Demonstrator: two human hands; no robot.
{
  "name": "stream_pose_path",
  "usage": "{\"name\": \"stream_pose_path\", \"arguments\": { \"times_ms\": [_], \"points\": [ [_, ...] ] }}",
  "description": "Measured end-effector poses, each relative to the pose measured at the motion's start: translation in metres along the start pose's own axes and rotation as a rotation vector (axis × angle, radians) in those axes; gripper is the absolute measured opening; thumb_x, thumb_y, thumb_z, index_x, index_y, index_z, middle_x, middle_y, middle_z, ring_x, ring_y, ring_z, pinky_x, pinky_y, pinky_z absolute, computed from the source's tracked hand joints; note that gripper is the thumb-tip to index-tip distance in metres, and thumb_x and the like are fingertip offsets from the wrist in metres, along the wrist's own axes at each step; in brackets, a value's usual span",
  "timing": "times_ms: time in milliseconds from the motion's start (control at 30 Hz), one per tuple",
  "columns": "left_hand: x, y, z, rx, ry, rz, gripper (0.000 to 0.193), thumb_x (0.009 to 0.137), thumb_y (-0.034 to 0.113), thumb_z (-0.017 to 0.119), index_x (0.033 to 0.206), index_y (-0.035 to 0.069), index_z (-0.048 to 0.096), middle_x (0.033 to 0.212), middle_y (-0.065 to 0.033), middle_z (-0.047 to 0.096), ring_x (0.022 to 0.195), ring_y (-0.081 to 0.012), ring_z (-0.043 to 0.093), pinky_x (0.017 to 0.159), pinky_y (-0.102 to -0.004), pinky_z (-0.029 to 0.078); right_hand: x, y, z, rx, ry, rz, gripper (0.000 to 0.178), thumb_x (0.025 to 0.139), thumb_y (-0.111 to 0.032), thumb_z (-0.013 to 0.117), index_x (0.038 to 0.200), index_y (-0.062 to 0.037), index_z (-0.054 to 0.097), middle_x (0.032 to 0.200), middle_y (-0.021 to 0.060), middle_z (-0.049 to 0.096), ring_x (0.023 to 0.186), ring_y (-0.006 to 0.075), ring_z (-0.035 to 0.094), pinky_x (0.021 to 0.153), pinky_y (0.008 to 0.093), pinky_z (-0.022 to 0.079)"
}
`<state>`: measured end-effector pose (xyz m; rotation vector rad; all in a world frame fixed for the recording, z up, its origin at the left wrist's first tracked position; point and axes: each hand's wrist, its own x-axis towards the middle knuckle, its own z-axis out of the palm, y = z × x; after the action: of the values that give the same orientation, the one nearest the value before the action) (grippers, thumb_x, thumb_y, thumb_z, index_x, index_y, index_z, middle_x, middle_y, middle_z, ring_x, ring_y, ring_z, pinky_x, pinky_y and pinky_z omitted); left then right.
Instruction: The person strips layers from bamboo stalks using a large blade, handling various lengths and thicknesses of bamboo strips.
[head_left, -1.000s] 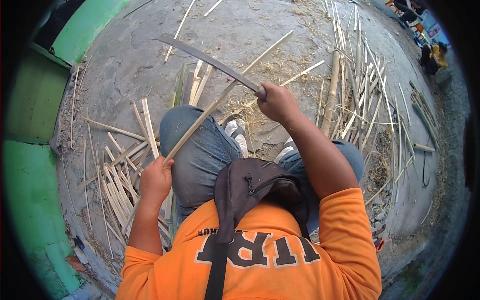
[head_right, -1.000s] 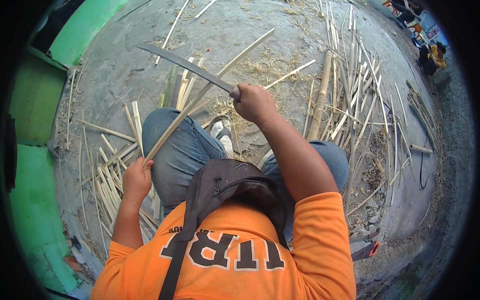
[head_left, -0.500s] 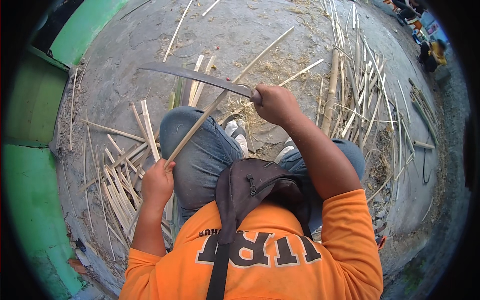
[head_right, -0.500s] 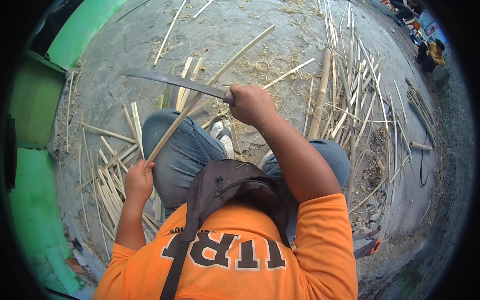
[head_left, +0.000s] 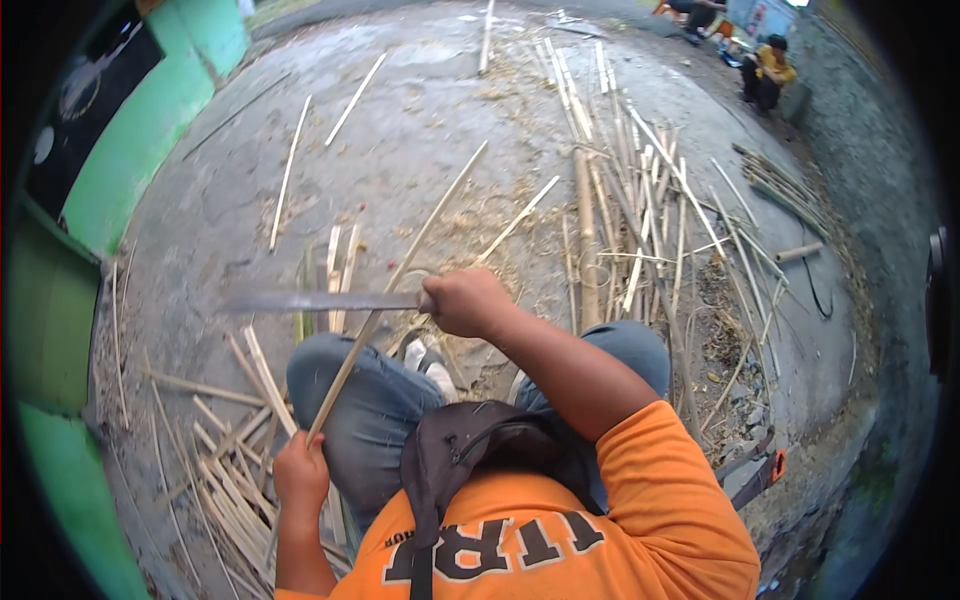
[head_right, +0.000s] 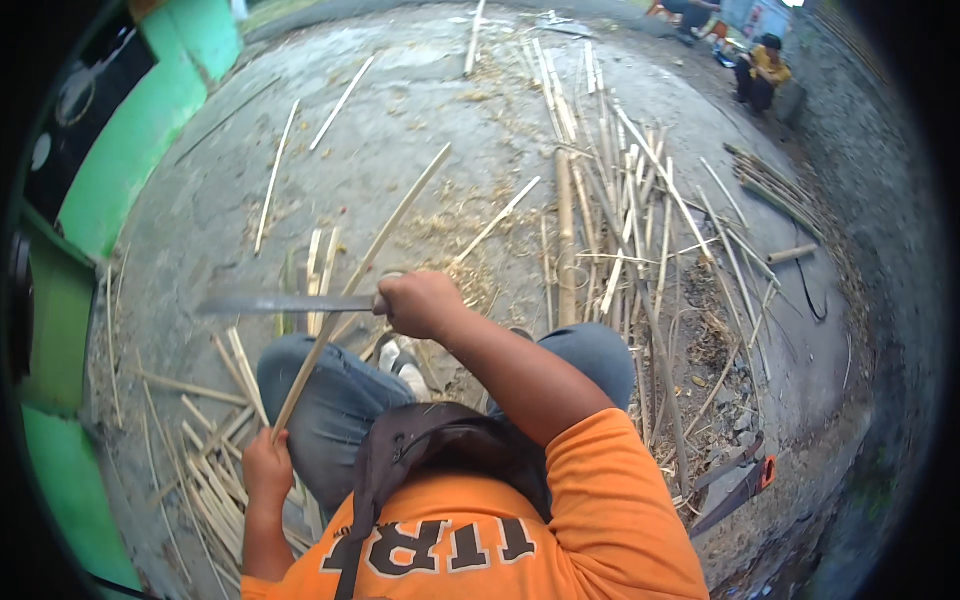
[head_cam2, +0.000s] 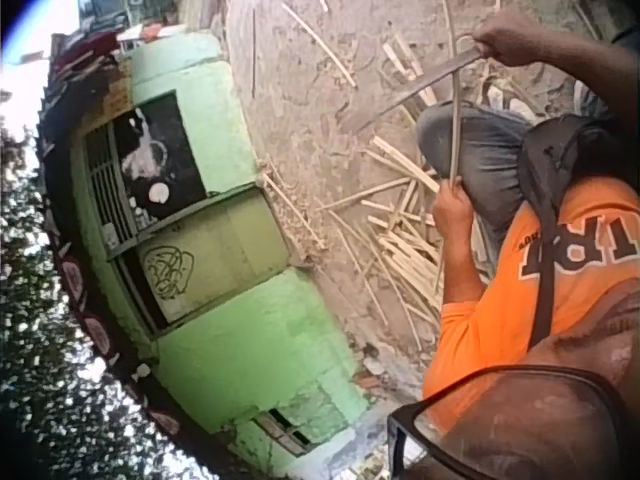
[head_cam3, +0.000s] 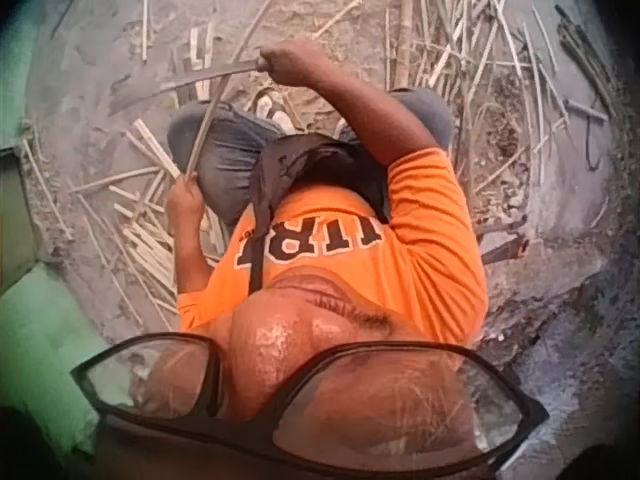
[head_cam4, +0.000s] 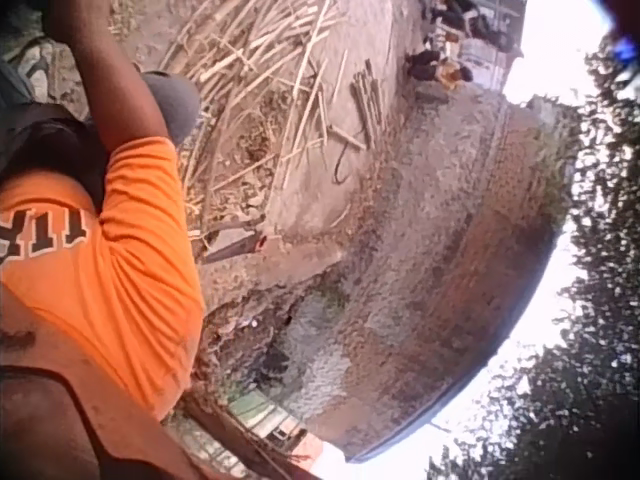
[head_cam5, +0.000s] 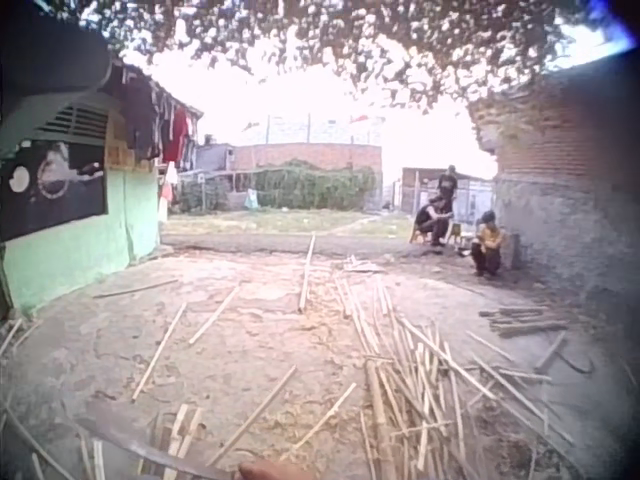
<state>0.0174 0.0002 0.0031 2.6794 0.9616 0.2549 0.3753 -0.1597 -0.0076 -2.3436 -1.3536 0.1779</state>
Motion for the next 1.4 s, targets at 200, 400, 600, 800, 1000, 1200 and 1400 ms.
{"name": "stream_pose_path", "arguments": {
  "times_ms": [200, 400, 600, 800, 1000, 1200, 1400],
  "points": [
    [0.005, 0.006, -0.002, 0.027, -0.051, -0.012, 0.034, 0.105, 0.031, 0.06, 0.088, 0.001, 0.063, 0.08, -0.0251, 0.066, 0.079, -0.0513, 0.064, 0.068, -0.0585, 0.047, -0.002, 0.023, -0.001, 0.071, 0.018, 0.125, 0.022, 0.094, -0.032, 0.066, 0.097, -0.0127, 0.076, 0.092, 0.018, 0.076, 0.09, 0.0401, 0.074, 0.078, 0.0523, 0.058],
    [0.002, 0.001, 0.001, 0.059, -0.042, -0.009, 0.037, 0.106, 0.033, 0.058, 0.088, 0.001, 0.063, 0.078, -0.0256, 0.066, 0.077, -0.0519, 0.064, 0.068, -0.0591, 0.047, -0.006, 0.009, -0.009, 0.038, -0.047, 0.032, 0.019, 0.092, -0.03, 0.068, 0.097, -0.0132, 0.076, 0.093, 0.0165, 0.076, 0.091, 0.0391, 0.074, 0.079, 0.05, 0.059],
    [0.007, 0.0, 0.002, 0.084, -0.038, 0.003, 0.038, 0.106, 0.034, 0.058, 0.088, 0.0, 0.063, 0.079, -0.0264, 0.066, 0.078, -0.0526, 0.064, 0.068, -0.0595, 0.047, -0.002, 0.04, -0.011, 0.064, 0.024, 0.2, 0.02, 0.091, -0.03, 0.067, 0.097, -0.0134, 0.077, 0.096, 0.0167, 0.076, 0.094, 0.0389, 0.074, 0.079, 0.0499, 0.059],
    [0.006, 0.0, 0.005, 0.066, -0.025, 0.029, 0.039, 0.106, 0.033, 0.058, 0.087, 0.0, 0.062, 0.078, -0.0263, 0.065, 0.078, -0.0529, 0.063, 0.068, -0.0597, 0.046, -0.011, 0.001, -0.024, 0.071, -0.077, 0.087, 0.018, 0.089, -0.024, 0.066, 0.097, -0.0125, 0.077, 0.096, 0.0168, 0.077, 0.094, 0.0378, 0.075, 0.08, 0.0498, 0.059],
    [0.003, 0.002, 0.0, 0.085, -0.015, 0.022, 0.037, 0.106, 0.031, 0.059, 0.087, 0.0, 0.062, 0.079, -0.0258, 0.065, 0.079, -0.0521, 0.063, 0.069, -0.059, 0.047, -0.001, 0.045, -0.013, 0.113, 0.042, 0.213, 0.02, 0.093, -0.027, 0.065, 0.096, -0.0122, 0.078, 0.096, 0.018, 0.076, 0.094, 0.0398, 0.074, 0.079, 0.0505, 0.059],
    [0.006, 0.002, 0.006, 0.082, -0.027, 0.019, 0.029, 0.103, 0.026, 0.062, 0.089, 0.001, 0.063, 0.082, -0.0246, 0.067, 0.08, -0.0507, 0.065, 0.069, -0.0586, 0.047, -0.012, 0.008, -0.03, 0.04, -0.023, 0.147, 0.017, 0.092, -0.026, 0.067, 0.1, -0.0174, 0.08, 0.097, 0.014, 0.078, 0.093, 0.0361, 0.075, 0.078, 0.0479, 0.06],
    [0.002, 0.0, 0.011, 0.109, 0.041, 0.012, 0.03, 0.104, 0.031, 0.062, 0.089, 0.004, 0.064, 0.083, -0.0217, 0.068, 0.077, -0.0495, 0.065, 0.066, -0.0581, 0.048, 0.002, 0.024, -0.027, -0.033, -0.004, 0.161, 0.019, 0.094, -0.032, 0.067, 0.094, -0.0156, 0.077, 0.091, 0.013, 0.076, 0.092, 0.0364, 0.074, 0.08, 0.048, 0.059]
  ]
}}
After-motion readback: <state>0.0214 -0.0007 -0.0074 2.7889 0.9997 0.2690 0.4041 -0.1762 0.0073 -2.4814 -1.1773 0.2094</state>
